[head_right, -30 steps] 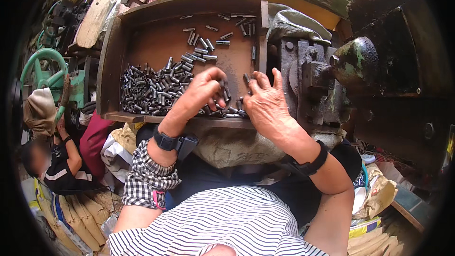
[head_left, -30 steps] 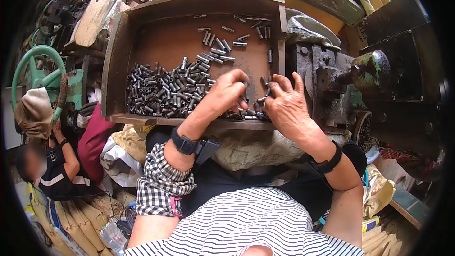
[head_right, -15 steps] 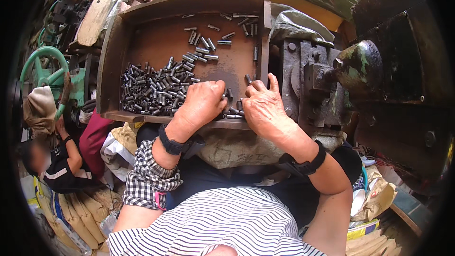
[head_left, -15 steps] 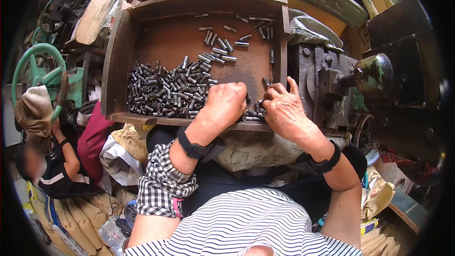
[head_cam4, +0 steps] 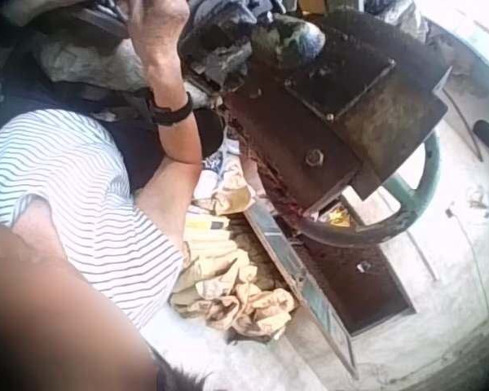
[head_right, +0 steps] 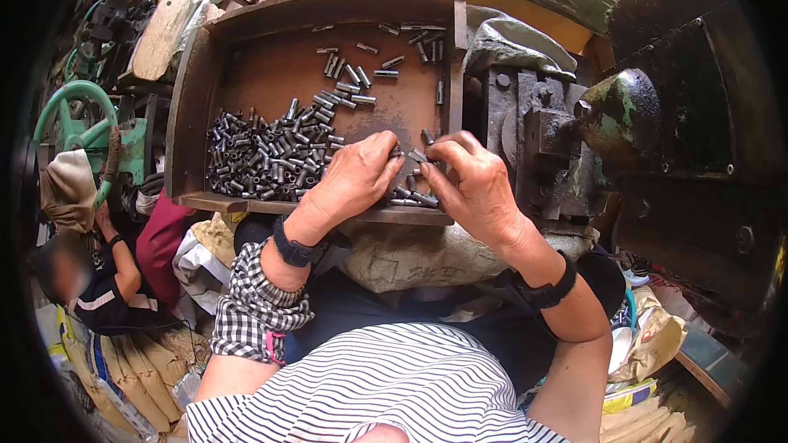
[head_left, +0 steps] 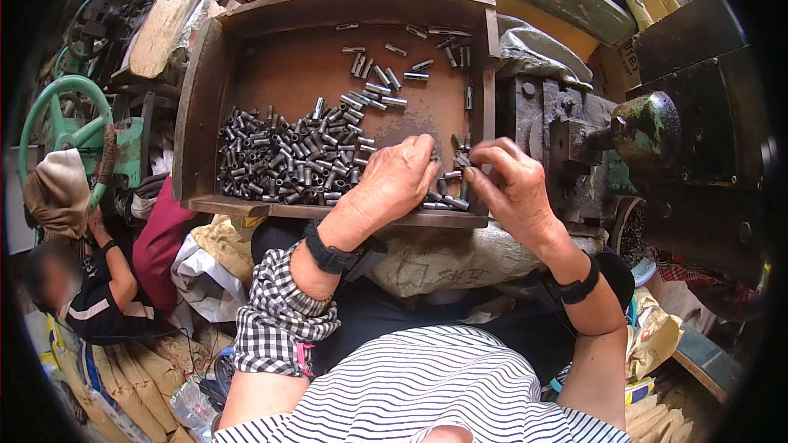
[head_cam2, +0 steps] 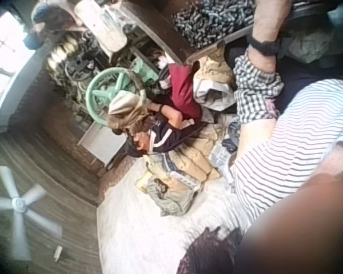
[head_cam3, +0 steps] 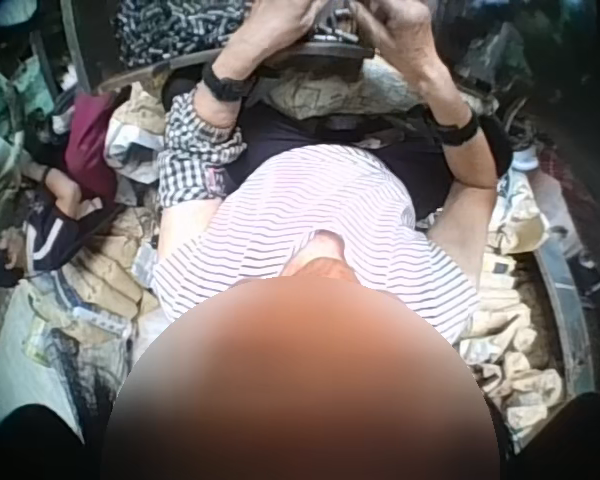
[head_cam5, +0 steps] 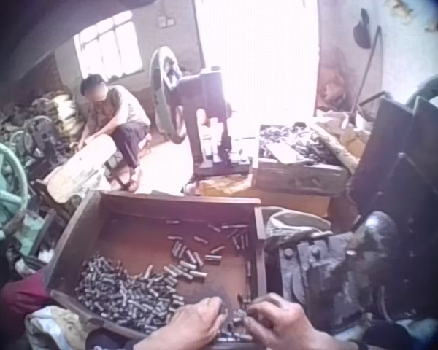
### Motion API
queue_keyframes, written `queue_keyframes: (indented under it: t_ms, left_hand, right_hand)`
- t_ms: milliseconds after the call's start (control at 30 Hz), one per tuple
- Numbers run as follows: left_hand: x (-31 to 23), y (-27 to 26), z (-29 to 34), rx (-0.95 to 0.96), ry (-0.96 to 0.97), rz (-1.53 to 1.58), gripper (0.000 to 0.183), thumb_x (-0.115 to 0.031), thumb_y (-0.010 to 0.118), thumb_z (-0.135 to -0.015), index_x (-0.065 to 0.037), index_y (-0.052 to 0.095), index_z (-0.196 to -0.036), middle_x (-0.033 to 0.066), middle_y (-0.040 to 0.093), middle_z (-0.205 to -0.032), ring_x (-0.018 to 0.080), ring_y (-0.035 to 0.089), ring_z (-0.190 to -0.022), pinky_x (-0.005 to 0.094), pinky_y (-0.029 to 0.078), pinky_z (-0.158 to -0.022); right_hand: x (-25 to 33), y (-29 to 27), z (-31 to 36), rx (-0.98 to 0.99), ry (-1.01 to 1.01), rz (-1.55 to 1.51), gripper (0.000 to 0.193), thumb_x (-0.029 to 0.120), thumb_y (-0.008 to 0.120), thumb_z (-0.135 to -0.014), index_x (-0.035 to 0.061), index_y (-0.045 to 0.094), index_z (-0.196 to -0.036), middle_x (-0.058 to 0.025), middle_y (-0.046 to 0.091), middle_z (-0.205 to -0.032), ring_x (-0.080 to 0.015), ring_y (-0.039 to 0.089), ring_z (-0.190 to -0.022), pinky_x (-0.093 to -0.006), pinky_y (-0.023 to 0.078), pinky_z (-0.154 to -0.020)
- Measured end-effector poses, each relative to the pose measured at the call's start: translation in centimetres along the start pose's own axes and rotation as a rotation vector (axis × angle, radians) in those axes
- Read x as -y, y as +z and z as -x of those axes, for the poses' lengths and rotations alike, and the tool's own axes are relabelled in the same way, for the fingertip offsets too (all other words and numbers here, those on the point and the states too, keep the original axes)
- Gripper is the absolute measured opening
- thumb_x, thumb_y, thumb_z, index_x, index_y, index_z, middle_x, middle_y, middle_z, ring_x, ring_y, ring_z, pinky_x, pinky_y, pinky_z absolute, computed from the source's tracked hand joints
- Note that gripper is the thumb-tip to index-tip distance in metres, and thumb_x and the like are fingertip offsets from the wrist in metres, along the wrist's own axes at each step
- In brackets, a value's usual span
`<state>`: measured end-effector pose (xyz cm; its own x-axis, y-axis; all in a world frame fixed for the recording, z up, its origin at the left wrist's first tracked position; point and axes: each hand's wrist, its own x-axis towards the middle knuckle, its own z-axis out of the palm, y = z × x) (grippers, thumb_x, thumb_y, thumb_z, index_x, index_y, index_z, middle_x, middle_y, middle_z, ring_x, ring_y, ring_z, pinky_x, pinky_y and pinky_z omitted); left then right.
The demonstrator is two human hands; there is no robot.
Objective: Manually assemble and process small metal components using a stationary industrial press or jig.
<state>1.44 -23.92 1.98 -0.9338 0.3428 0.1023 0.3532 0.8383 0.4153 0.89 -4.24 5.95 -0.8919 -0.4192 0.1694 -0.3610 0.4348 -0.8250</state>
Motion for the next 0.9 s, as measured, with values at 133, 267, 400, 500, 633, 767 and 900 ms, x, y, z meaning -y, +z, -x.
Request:
queue_keyframes:
  t_ms: [133,267,400,500,633,767,900]
  left_hand:
    - [-0.9,-0.7,-0.7,0.236,-0.266,0.91,0.016,-0.017,0.055,-0.09,-0.003,0.049,-0.096,0.0063,0.059,-0.067,0.0129,0.06,-0.055,0.0232,0.045,-0.046]
    - [-0.8,-0.9,-1.0,0.317,-0.41,1.249,0.016,-0.018,0.057,-0.09,-0.004,0.055,-0.096,-0.0001,0.061,-0.072,0.0028,0.055,-0.055,0.015,0.039,-0.043]
    - [-0.9,-1.3,-1.1,0.297,-0.415,1.331,0.013,-0.015,0.061,-0.087,-0.004,0.06,-0.094,-0.0013,0.061,-0.072,0.0017,0.052,-0.052,0.0151,0.04,-0.044]
    - [-1.1,-1.2,-1.0,0.285,-0.446,1.371,0.014,-0.014,0.062,-0.085,-0.004,0.06,-0.095,-0.0023,0.06,-0.072,0.0018,0.052,-0.053,0.0154,0.041,-0.044]
    - [-1.3,-1.2,-1.0,0.304,-0.454,1.412,0.014,-0.014,0.062,-0.085,-0.004,0.061,-0.096,-0.0028,0.059,-0.072,0.0019,0.052,-0.054,0.016,0.042,-0.045]
    - [-1.4,-1.3,-1.0,0.331,-0.46,1.42,0.015,-0.013,0.063,-0.085,-0.003,0.062,-0.096,-0.0027,0.058,-0.072,0.0021,0.052,-0.054,0.0168,0.043,-0.045]
    - [-1.0,-1.2,-0.9,0.389,-0.449,1.497,0.019,-0.016,0.062,-0.087,-0.002,0.061,-0.1,0.0001,0.062,-0.073,0.0025,0.053,-0.055,0.0153,0.045,-0.046]
  right_hand:
    - [-1.0,0.3,0.6,0.049,0.257,-0.241,0.013,0.005,0.062,-0.083,-0.0041,0.057,-0.091,-0.007,0.059,-0.067,-0.0087,0.056,-0.056,-0.0228,0.045,-0.049]
    - [-1.4,-0.8,0.9,0.044,0.415,-0.419,0.013,0.008,0.06,-0.086,-0.0029,0.06,-0.094,-0.0028,0.062,-0.074,-0.0036,0.052,-0.059,-0.0202,0.044,-0.05]
    - [-1.8,-1.3,0.6,0.086,0.494,-0.549,0.015,0.011,0.061,-0.086,-0.0024,0.062,-0.093,-0.0009,0.061,-0.073,-0.0039,0.053,-0.058,-0.0187,0.044,-0.049]
    - [-2.0,-1.3,0.7,0.121,0.493,-0.543,0.016,0.011,0.061,-0.086,-0.0018,0.062,-0.094,-0.0003,0.06,-0.071,-0.0039,0.053,-0.055,-0.0178,0.042,-0.047]
    - [-2.4,-1.3,0.8,0.119,0.541,-0.638,0.015,0.012,0.06,-0.087,-0.0003,0.063,-0.094,0.0005,0.059,-0.07,-0.0032,0.053,-0.053,-0.0162,0.04,-0.044]
    - [-2.7,-1.3,0.8,0.129,0.52,-0.724,0.013,0.013,0.06,-0.087,0.0013,0.064,-0.093,0.0013,0.058,-0.069,-0.0023,0.052,-0.052,-0.0146,0.038,-0.042]
    - [-3.1,-1.4,0.8,0.159,0.542,-0.848,0.012,0.012,0.061,-0.086,0.0006,0.063,-0.09,0.001,0.058,-0.068,-0.0032,0.053,-0.051,-0.0146,0.04,-0.042]
